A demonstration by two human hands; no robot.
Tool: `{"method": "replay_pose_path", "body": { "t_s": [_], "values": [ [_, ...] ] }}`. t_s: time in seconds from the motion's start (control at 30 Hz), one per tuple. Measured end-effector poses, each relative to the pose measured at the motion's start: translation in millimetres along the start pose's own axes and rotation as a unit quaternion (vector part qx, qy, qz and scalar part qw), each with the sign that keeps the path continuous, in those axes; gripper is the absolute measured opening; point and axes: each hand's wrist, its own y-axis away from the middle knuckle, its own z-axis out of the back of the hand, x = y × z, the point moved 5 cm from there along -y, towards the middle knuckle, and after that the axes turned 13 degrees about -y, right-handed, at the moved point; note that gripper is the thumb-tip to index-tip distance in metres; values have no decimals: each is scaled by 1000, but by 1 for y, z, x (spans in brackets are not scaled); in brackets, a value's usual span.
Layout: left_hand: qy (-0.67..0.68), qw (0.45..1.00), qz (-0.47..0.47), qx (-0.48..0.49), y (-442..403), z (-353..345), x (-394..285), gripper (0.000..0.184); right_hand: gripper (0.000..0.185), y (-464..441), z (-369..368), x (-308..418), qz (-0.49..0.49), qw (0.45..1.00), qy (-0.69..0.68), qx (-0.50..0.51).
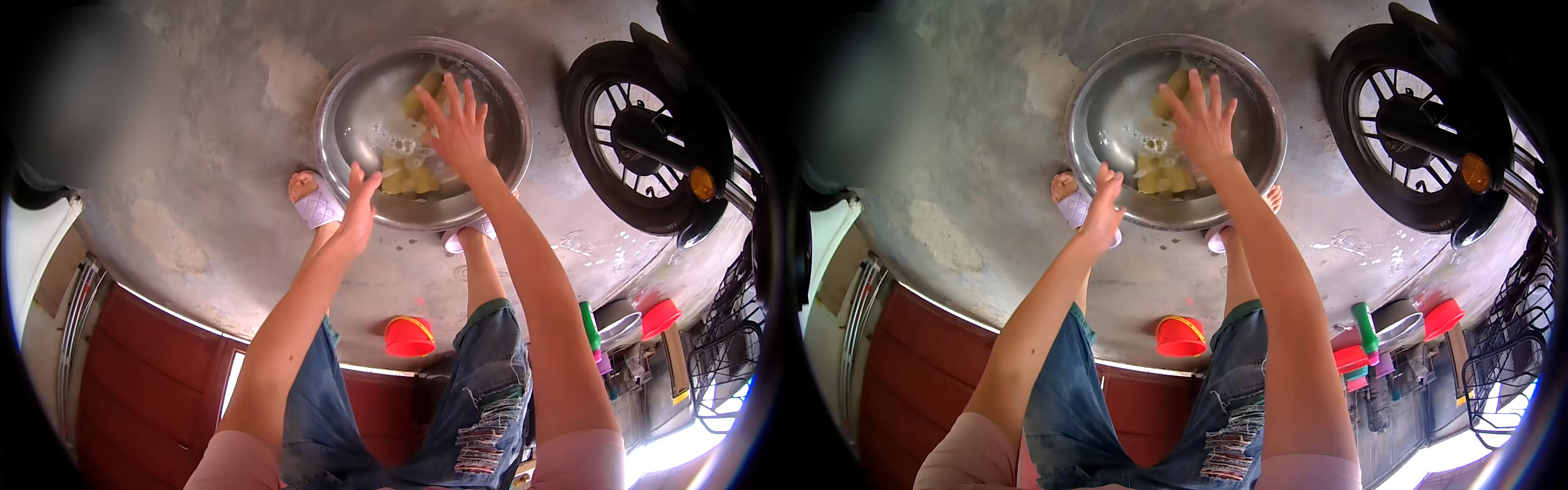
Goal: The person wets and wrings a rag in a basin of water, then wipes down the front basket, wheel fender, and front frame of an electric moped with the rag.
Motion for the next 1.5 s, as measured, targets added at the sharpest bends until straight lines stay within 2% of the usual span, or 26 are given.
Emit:
{"method": "replay_pose_path", "body": {
  "t_s": [0.1,0.17,0.2,0.3,0.33,0.4,0.43,0.5,0.53,0.57,0.6,0.7,0.8,0.83,0.87,0.93,0.97,1.0,1.03,1.1,1.2,1.27,1.37,1.4,1.43,1.5],
  "values": [
    [201,971,127,42,-12,-25,32,87,51,-13,-70,-22,-100,990,10,96],
    [314,935,157,46,-24,-32,41,90,37,10,-108,-25,-117,958,-217,145],
    [296,937,184,3,-23,-34,38,93,31,16,-107,-18,-124,922,-325,168],
    [366,921,80,107,-52,-30,63,86,17,85,-47,61,-126,864,-474,115],
    [371,901,15,222,-32,-38,36,65,17,101,-22,87,-106,851,-509,75],
    [478,817,76,315,-43,-52,53,49,15,105,-3,114,-15,935,-355,15],
    [460,840,11,286,-47,-52,65,44,14,106,6,121,30,962,-270,-16],
    [419,877,-112,209,-52,-51,86,34,9,77,-24,51,39,973,-220,-62],
    [384,914,-19,127,-22,-47,40,35,13,61,-37,7,-46,989,-137,17],
    [340,936,79,41,-1,-38,20,37,16,46,-39,-22,-49,993,-102,20],
    [248,968,36,5,-23,-7,41,55,19,37,-45,-34,-54,996,-69,25],
    [129,988,89,-7,-17,17,14,77,26,17,-6,-19,50,980,66,-181],
    [156,978,101,92,-22,-4,16,87,27,20,-72,-44,-121,992,1,-43],
    [178,972,109,111,-25,-15,14,87,27,27,-85,-43,-151,984,-95,14],
    [213,967,131,55,-21,-21,2,85,27,37,-91,-31,-182,963,-188,72],
    [275,949,115,99,-35,-25,12,78,26,69,-60,27,-50,948,-315,-6],
    [305,939,107,118,-34,-25,14,75,24,83,-16,68,-66,940,-335,14],
    [225,958,163,69,-14,-22,6,57,24,102,17,100,-42,941,-335,36],
    [238,963,99,76,3,-25,-4,51,25,116,41,121,-21,941,-334,55],
    [262,960,-29,94,44,-34,-19,41,28,128,72,131,-40,936,-347,35],
    [305,947,89,55,108,-47,-8,43,34,121,97,120,-99,943,-314,-60],
    [336,928,96,134,141,-50,-10,45,34,117,105,112,-148,934,-292,-143],
    [361,907,155,150,177,-57,-32,50,33,134,98,118,-298,762,-573,-52],
    [367,902,171,151,183,-59,-35,51,30,135,115,129,-208,844,-486,-91],
    [371,897,186,152,190,-63,-40,52,25,135,129,140,-118,885,-435,-118],
    [334,921,155,126,193,-62,-40,48,18,132,157,159,-26,908,-403,-112]
  ]
}}
